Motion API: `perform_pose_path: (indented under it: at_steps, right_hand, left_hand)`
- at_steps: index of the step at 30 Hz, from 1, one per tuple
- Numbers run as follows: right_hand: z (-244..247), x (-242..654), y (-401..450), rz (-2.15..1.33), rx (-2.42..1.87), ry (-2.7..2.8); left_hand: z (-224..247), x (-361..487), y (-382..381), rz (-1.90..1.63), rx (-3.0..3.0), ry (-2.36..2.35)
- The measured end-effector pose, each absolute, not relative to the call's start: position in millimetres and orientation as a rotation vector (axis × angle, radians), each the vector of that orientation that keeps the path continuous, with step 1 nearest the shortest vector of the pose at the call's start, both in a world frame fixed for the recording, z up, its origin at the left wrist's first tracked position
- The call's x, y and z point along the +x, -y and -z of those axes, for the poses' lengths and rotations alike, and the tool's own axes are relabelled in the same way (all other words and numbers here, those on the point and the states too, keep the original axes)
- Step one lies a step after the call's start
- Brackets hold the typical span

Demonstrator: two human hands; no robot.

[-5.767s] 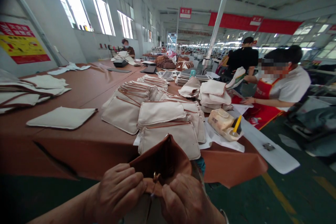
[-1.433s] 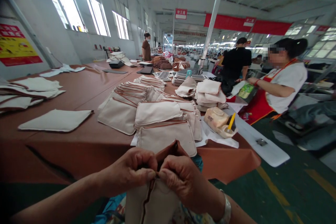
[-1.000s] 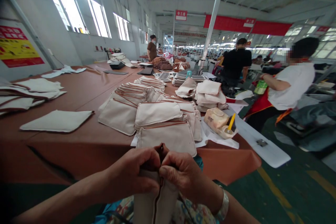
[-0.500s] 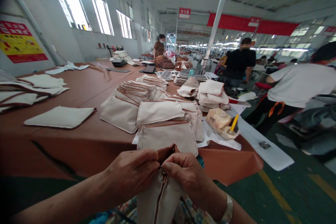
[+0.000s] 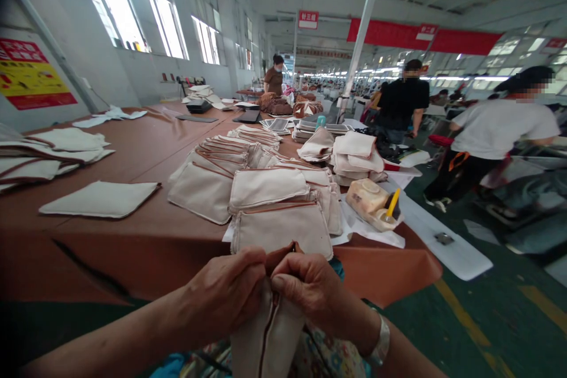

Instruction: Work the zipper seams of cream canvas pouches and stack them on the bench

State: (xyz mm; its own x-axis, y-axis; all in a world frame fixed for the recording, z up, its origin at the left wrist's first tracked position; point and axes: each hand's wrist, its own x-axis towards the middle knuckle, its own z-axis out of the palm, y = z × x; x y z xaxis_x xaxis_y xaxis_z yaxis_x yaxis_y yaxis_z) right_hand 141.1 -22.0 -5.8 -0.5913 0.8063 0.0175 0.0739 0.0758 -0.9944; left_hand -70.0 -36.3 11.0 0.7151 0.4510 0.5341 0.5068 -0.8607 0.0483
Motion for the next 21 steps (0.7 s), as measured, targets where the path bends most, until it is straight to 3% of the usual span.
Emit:
perform_pose_path:
  at_steps: [9,13,18,21]
  right_hand:
    - [2,148,21,-1.379,-0.797,2.004]
    - [1,145,23,-1.294,-0.786,2.041]
    - [0,146,20,-1.299,-0.780,2.037]
    - [-1,152,14,-1.451,-0.748,1.974]
  left_hand:
    - [-10,-83,32,1.056,-3.289,0.761]
    - [-18,-80,25,1.179,-3.518,1.106]
    - [-20,-75,15,0.824,-3.825,1.511]
    - [-22,-75,14,0.824,-3.869,1.626]
